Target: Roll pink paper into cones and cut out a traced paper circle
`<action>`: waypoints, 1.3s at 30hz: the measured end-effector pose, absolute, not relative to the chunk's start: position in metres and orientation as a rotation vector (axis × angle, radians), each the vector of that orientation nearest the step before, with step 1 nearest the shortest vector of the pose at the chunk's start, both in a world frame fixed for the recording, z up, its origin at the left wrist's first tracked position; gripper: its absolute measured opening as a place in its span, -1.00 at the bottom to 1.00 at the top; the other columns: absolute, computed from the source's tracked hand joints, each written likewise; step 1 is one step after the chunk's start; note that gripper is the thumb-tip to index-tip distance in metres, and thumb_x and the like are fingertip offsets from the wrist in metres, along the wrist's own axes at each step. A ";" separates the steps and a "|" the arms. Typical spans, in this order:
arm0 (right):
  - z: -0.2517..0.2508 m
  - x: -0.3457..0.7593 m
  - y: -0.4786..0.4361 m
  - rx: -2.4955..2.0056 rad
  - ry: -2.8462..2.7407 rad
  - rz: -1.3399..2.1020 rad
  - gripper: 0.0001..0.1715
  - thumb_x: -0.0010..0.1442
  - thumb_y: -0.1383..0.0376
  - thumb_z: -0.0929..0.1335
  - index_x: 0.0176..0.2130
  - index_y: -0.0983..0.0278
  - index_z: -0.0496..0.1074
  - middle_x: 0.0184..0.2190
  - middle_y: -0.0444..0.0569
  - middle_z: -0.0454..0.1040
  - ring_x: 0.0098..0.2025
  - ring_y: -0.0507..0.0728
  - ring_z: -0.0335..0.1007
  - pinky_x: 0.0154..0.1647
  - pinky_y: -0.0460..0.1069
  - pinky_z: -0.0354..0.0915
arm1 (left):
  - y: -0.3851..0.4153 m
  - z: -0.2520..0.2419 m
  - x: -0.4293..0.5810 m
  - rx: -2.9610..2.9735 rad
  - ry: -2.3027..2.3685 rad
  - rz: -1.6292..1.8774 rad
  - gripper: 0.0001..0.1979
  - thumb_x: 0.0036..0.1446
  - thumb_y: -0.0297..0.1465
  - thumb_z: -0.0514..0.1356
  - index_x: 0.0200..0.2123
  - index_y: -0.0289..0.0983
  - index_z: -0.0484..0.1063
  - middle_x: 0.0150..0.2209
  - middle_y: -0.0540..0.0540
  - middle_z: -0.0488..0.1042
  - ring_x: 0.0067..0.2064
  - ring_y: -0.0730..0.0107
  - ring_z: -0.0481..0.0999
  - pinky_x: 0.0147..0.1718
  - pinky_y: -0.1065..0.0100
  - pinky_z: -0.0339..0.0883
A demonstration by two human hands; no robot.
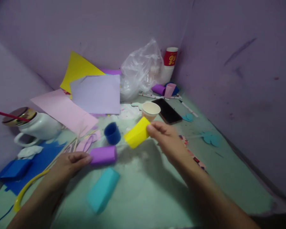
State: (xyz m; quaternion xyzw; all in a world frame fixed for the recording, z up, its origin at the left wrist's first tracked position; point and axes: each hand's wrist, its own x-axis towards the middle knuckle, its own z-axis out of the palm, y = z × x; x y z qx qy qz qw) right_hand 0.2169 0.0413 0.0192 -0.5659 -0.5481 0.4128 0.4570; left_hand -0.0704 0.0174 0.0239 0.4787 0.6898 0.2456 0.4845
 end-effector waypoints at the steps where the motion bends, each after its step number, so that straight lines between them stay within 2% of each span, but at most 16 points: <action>1: 0.016 0.215 0.038 -1.415 -1.369 1.085 -0.71 0.10 0.06 0.29 -0.43 0.19 0.45 -0.45 -0.08 0.46 -0.42 0.14 0.36 -0.42 0.00 0.25 | 0.018 0.025 -0.071 1.167 1.685 0.596 -0.68 -0.31 -0.12 0.27 -0.67 -0.29 0.42 -0.69 0.09 0.22 -0.59 0.55 0.09 -0.60 0.45 -0.08; 5: 0.001 0.203 0.034 -1.487 -1.615 1.105 -0.63 0.12 0.06 0.21 -0.47 0.25 0.39 -0.52 -0.06 0.44 -0.44 0.14 0.35 -0.45 -0.01 0.23 | 0.019 0.029 -0.071 1.174 1.699 0.568 -0.67 -0.32 -0.12 0.27 -0.71 -0.28 0.38 -0.72 0.11 0.15 -0.61 0.57 0.02 -0.62 0.44 -0.15; 8: -0.008 0.198 0.038 -1.534 -1.698 1.042 -0.66 0.12 0.11 0.20 -0.48 0.25 0.37 -0.53 -0.06 0.43 -0.43 0.15 0.34 -0.45 -0.01 0.21 | 0.020 0.028 -0.070 1.183 1.682 0.546 -0.65 -0.30 -0.10 0.25 -0.70 -0.28 0.37 -0.70 0.09 0.19 -0.59 0.55 0.08 -0.60 0.44 -0.09; 14: -0.015 0.199 0.044 -1.580 -1.779 0.944 -0.74 0.11 0.22 0.20 -0.40 0.26 0.42 -0.38 0.02 0.47 -0.27 0.21 0.37 -0.23 0.08 0.26 | 0.019 0.023 -0.070 1.206 1.656 0.516 -0.65 -0.27 -0.10 0.25 -0.62 -0.31 0.42 -0.63 0.05 0.29 -0.54 0.50 0.18 -0.55 0.44 0.01; 20: -0.017 0.197 0.042 -1.579 -1.835 0.916 -0.71 0.12 0.30 0.18 -0.40 0.30 0.44 -0.39 0.09 0.46 -0.25 0.26 0.36 -0.20 0.13 0.25 | 0.020 0.021 -0.070 1.234 1.642 0.542 -0.66 -0.23 -0.11 0.26 -0.60 -0.31 0.46 -0.62 0.01 0.34 -0.53 0.46 0.23 -0.54 0.43 0.06; 25: -0.018 0.193 0.044 -1.543 -1.815 0.892 -0.68 0.13 0.39 0.17 -0.20 0.29 0.44 -0.24 0.09 0.48 -0.16 0.24 0.34 -0.11 0.14 0.23 | 0.021 0.013 -0.076 1.265 1.634 0.677 -0.71 -0.22 -0.15 0.29 -0.54 -0.28 0.48 -0.56 -0.01 0.40 -0.48 0.43 0.28 -0.51 0.44 0.12; 27: -0.019 0.193 0.048 -1.525 -1.801 0.891 -0.67 0.12 0.42 0.18 -0.19 0.28 0.44 -0.23 0.08 0.49 -0.15 0.24 0.34 -0.10 0.14 0.23 | 0.021 0.009 -0.078 1.271 1.629 0.744 -0.74 -0.19 -0.18 0.29 -0.51 -0.27 0.47 -0.56 0.01 0.37 -0.49 0.46 0.26 -0.54 0.46 0.09; 30: -0.019 0.193 0.059 -1.464 -1.798 0.942 -0.69 0.11 0.45 0.20 -0.25 0.26 0.47 -0.30 0.03 0.52 -0.19 0.20 0.38 -0.14 0.09 0.26 | 0.024 0.003 -0.080 1.268 1.597 0.816 -0.75 -0.18 -0.19 0.30 -0.50 -0.26 0.45 -0.55 0.03 0.34 -0.48 0.48 0.25 -0.54 0.49 0.09; 33: -0.020 0.192 0.070 -1.400 -1.794 1.040 -0.70 0.10 0.48 0.20 -0.31 0.27 0.48 -0.36 -0.02 0.54 -0.30 0.14 0.43 -0.27 0.01 0.31 | 0.032 -0.002 -0.078 1.231 1.561 0.877 -0.71 -0.16 -0.17 0.30 -0.43 -0.26 0.45 -0.49 0.02 0.37 -0.44 0.48 0.30 -0.48 0.49 0.17; 35: -0.021 0.190 0.074 -1.382 -1.778 1.081 -0.70 0.10 0.49 0.20 -0.31 0.29 0.48 -0.36 -0.02 0.55 -0.33 0.12 0.44 -0.32 -0.03 0.33 | 0.036 -0.004 -0.076 1.191 1.535 0.889 -0.68 -0.16 -0.13 0.29 -0.42 -0.27 0.44 -0.54 0.04 0.34 -0.51 0.53 0.27 -0.53 0.51 0.14; 39: -0.022 0.186 0.072 -1.401 -1.740 1.077 -0.69 0.11 0.49 0.20 -0.29 0.30 0.48 -0.33 0.00 0.56 -0.29 0.13 0.46 -0.28 -0.02 0.34 | 0.041 -0.008 -0.073 1.139 1.499 0.870 -0.66 -0.13 -0.12 0.28 -0.43 -0.29 0.43 -0.70 0.14 0.16 -0.64 0.63 0.09 -0.66 0.56 -0.08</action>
